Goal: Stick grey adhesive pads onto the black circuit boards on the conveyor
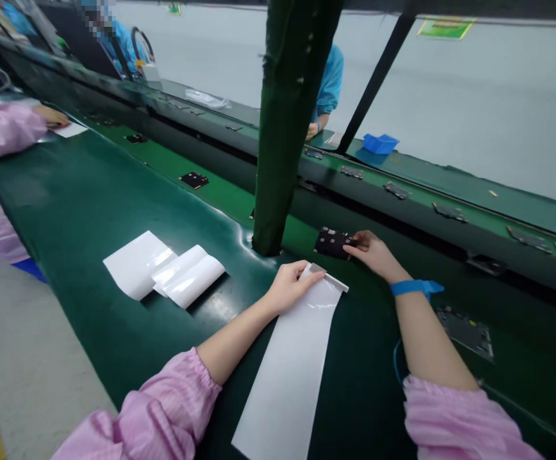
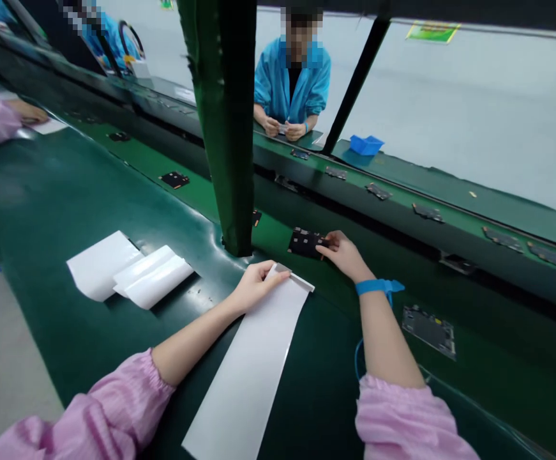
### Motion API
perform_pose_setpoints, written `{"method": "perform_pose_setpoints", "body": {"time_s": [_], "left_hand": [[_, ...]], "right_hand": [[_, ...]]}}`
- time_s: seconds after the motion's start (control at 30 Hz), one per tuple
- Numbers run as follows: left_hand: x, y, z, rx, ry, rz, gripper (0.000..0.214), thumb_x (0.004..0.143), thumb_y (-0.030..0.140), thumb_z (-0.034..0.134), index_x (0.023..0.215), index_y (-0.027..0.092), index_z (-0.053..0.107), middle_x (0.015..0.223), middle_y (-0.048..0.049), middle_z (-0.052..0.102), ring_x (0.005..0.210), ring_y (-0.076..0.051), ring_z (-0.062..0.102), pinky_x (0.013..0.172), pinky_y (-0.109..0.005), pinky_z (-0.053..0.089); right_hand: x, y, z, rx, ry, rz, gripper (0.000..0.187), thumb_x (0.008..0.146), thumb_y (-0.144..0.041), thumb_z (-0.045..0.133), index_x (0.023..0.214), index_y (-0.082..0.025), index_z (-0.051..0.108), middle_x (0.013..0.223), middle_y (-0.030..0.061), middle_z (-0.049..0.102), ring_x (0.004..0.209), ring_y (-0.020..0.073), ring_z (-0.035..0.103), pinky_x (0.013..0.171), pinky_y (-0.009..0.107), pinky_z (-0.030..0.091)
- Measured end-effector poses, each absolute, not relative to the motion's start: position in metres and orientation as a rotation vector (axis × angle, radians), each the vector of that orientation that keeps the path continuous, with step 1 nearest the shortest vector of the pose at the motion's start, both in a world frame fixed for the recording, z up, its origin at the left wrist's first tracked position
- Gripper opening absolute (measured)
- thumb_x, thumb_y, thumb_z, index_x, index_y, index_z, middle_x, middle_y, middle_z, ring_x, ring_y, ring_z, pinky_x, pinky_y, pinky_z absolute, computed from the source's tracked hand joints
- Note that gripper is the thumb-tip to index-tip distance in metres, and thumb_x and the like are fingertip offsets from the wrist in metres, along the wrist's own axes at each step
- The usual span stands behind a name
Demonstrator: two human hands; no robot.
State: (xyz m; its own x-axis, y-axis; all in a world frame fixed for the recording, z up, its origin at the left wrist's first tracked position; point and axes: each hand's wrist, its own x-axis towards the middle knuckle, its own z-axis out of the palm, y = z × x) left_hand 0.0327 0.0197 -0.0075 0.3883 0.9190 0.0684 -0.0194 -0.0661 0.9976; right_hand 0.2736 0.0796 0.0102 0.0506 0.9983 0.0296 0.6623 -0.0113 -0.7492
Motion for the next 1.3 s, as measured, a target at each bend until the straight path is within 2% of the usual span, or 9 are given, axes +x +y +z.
{"method": "perform_pose_setpoints", "body": {"time_s": [0.07,0.13,0.27,0.33,0.4,0.57,0.7,1.1,1.3], "left_hand": [[0.033,0.019,-0.007,1.395,0.876,0.981,0.034,0.077,0.046,0.061,0.067,0.014,0.056,0.061,0.0031,0.048,0.058,-0.009,0.041,0.052,-0.022,0.029],[0.034,0.018,-0.005,1.386,0.885,0.992,0.035,0.075,0.047,0.062,0.066,0.014,0.056,0.061,0.0031,0.047,0.058,-0.009,0.041,0.051,-0.022,0.029],[0.034,0.017,-0.002,1.318,0.882,0.988,0.038,0.072,0.051,0.064,0.069,0.013,0.058,0.062,0.0024,0.050,0.056,-0.009,0.044,0.050,-0.021,0.031],[0.033,0.017,-0.002,1.286,0.872,0.987,0.040,0.070,0.052,0.066,0.072,0.013,0.060,0.063,0.0019,0.051,0.056,-0.009,0.045,0.050,-0.021,0.032],[0.033,0.017,-0.003,1.282,0.866,0.994,0.040,0.070,0.051,0.067,0.073,0.012,0.060,0.063,0.0016,0.052,0.056,-0.009,0.046,0.050,-0.021,0.033],[0.033,0.019,-0.009,1.266,0.849,1.004,0.039,0.073,0.051,0.066,0.074,0.013,0.059,0.064,0.0021,0.052,0.055,-0.008,0.045,0.049,-0.020,0.032],[0.034,0.020,-0.012,1.269,0.839,1.024,0.040,0.073,0.050,0.066,0.067,0.014,0.052,0.059,0.0042,0.044,0.052,-0.006,0.039,0.046,-0.019,0.028],[0.032,0.018,-0.009,1.278,0.821,1.021,0.039,0.079,0.050,0.062,0.067,0.015,0.047,0.060,0.0049,0.038,0.053,-0.007,0.034,0.047,-0.020,0.025],[0.033,0.020,-0.008,1.200,0.800,1.006,0.037,0.077,0.051,0.061,0.072,0.015,0.052,0.062,0.0033,0.044,0.055,-0.009,0.040,0.049,-0.021,0.029]], "right_hand": [[0.271,0.059,0.026,-1.707,-1.563,0.790,0.039,0.066,-0.046,0.066,0.087,-0.024,0.041,0.070,0.0006,0.058,0.068,0.0226,0.062,0.066,0.037,0.050],[0.272,0.041,0.045,-1.791,-1.516,0.686,0.032,0.069,-0.035,0.061,0.090,-0.024,0.040,0.066,-0.0014,0.056,0.059,0.0203,0.060,0.060,0.034,0.047],[0.276,0.024,0.071,-2.132,-1.496,0.356,0.025,0.069,-0.026,0.059,0.089,-0.024,0.045,0.061,0.0008,0.055,0.062,0.0239,0.059,0.055,0.033,0.041],[0.270,0.024,0.072,-2.210,-1.518,0.409,0.024,0.071,-0.029,0.061,0.091,-0.023,0.048,0.062,0.0034,0.059,0.067,0.0266,0.060,0.055,0.034,0.041],[0.258,0.026,0.069,-2.155,-1.614,0.628,0.024,0.074,-0.036,0.061,0.092,-0.022,0.053,0.069,0.0061,0.064,0.071,0.0266,0.062,0.058,0.034,0.044],[0.223,0.024,0.066,-1.658,-1.991,0.992,0.029,0.079,-0.049,0.056,0.086,-0.022,0.066,0.089,0.0067,0.069,0.082,0.0230,0.063,0.068,0.033,0.047],[0.209,0.023,0.066,-1.461,-2.094,0.988,0.028,0.078,-0.047,0.057,0.081,-0.021,0.067,0.086,0.0050,0.067,0.078,0.0206,0.059,0.065,0.032,0.045],[0.205,0.023,0.058,-1.510,-2.095,0.929,0.031,0.082,-0.049,0.048,0.080,-0.020,0.058,0.082,0.0054,0.061,0.071,0.0179,0.053,0.060,0.030,0.040],[0.214,0.034,0.059,-1.550,-1.972,0.961,0.037,0.080,-0.057,0.051,0.081,-0.021,0.060,0.083,0.0058,0.062,0.075,0.0195,0.055,0.065,0.031,0.043]]}}
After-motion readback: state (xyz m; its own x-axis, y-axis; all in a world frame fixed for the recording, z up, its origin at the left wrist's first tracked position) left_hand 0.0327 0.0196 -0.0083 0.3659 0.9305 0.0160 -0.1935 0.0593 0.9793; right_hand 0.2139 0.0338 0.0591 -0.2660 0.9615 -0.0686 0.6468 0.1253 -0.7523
